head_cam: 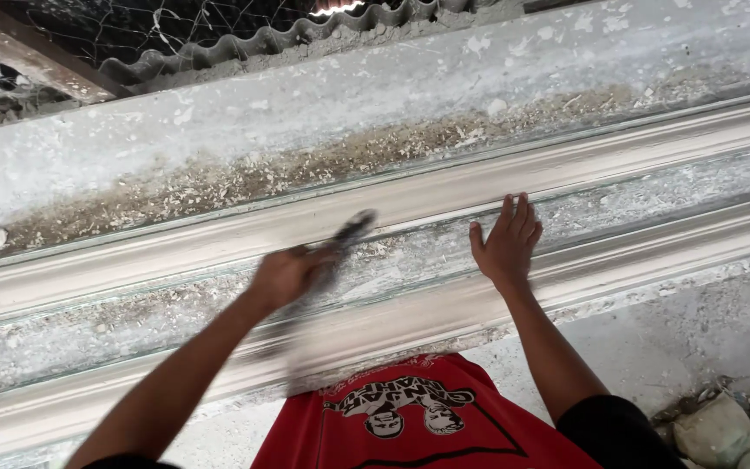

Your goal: The recorder is using a small trowel to scrape and smooth out decorative ceiling molding.

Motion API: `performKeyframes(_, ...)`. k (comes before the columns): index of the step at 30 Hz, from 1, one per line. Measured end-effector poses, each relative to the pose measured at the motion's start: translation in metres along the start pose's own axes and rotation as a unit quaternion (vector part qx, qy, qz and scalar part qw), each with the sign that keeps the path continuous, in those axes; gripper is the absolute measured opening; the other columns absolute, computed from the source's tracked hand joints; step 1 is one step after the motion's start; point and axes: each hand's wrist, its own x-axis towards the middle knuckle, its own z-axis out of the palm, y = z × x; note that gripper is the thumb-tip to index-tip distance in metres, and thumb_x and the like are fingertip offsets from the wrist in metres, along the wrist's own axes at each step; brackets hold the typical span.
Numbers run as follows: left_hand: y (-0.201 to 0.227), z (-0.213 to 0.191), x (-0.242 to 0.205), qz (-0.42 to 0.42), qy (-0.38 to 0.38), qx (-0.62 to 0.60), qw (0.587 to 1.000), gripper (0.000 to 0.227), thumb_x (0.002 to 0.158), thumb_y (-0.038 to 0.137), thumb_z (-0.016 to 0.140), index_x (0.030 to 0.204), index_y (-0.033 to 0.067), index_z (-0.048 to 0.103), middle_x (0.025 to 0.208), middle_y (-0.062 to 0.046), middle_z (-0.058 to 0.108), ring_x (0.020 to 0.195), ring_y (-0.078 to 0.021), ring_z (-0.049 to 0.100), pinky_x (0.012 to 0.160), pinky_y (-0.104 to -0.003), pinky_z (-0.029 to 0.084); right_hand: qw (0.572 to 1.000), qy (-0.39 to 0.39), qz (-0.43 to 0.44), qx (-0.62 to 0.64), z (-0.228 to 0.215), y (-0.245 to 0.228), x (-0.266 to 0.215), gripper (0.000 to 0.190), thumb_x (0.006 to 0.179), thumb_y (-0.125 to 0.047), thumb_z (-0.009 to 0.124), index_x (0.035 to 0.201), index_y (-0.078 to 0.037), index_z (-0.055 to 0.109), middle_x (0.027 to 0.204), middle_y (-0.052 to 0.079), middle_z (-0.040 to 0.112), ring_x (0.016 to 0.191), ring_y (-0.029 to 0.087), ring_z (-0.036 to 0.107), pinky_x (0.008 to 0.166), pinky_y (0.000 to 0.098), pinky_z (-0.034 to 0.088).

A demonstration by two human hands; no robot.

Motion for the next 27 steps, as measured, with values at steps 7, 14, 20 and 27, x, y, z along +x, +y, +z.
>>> performKeyframes(7, 0.011, 0.013, 0.018, 0.122, 0.13, 0.025, 0.984, 0.034, 0.097, 0.029, 0.064, 0.13, 0.03, 0.071, 0.093, -0.009, 0.076, 0.061, -0.0251, 0.069, 0.053, -0.041, 0.059, 1.0, 0.004, -0.006, 0.013, 0.003, 0.005, -0.001, 0.082, 0.106, -0.051, 0.052, 0.162, 0.004, 0.028, 0.168, 0.031, 0.021, 0.154, 0.05, 0.022, 0.12, 0.0703, 0.016)
performKeyframes(14, 0.031, 0.019, 0.04, 0.066, 0.062, 0.025, 0.996, 0.034, 0.101, 0.032, 0.06, 0.134, 0.0314, 0.068, 0.091, -0.011, 0.075, 0.063, -0.0267, 0.071, 0.057, -0.043, 0.061, 1.0, 0.012, -0.008, -0.001, -0.001, -0.003, 0.004, 0.085, 0.101, -0.052, 0.055, 0.159, 0.005, 0.03, 0.165, 0.031, 0.023, 0.151, 0.049, 0.024, 0.118, 0.0709, 0.018)
performKeyframes(20, 0.027, 0.017, 0.037, 0.076, 0.052, 0.024, 0.995, 0.034, 0.099, 0.032, 0.061, 0.133, 0.032, 0.067, 0.097, -0.012, 0.074, 0.06, -0.0268, 0.07, 0.053, -0.043, 0.061, 1.0, 0.007, -0.007, -0.005, -0.003, 0.002, -0.003, 0.083, 0.102, -0.051, 0.056, 0.159, 0.005, 0.032, 0.165, 0.031, 0.025, 0.152, 0.048, 0.025, 0.118, 0.0701, 0.02)
performKeyframes(27, 0.045, 0.029, 0.058, 0.084, 0.059, -0.005, 0.995, 0.038, 0.096, 0.031, 0.065, 0.133, 0.0329, 0.068, 0.098, -0.012, 0.074, 0.064, -0.0265, 0.069, 0.055, -0.042, 0.06, 1.0, 0.006, -0.002, -0.011, -0.003, -0.005, 0.001, 0.085, 0.098, -0.049, 0.057, 0.157, 0.005, 0.031, 0.164, 0.03, 0.025, 0.151, 0.048, 0.025, 0.118, 0.0698, 0.019)
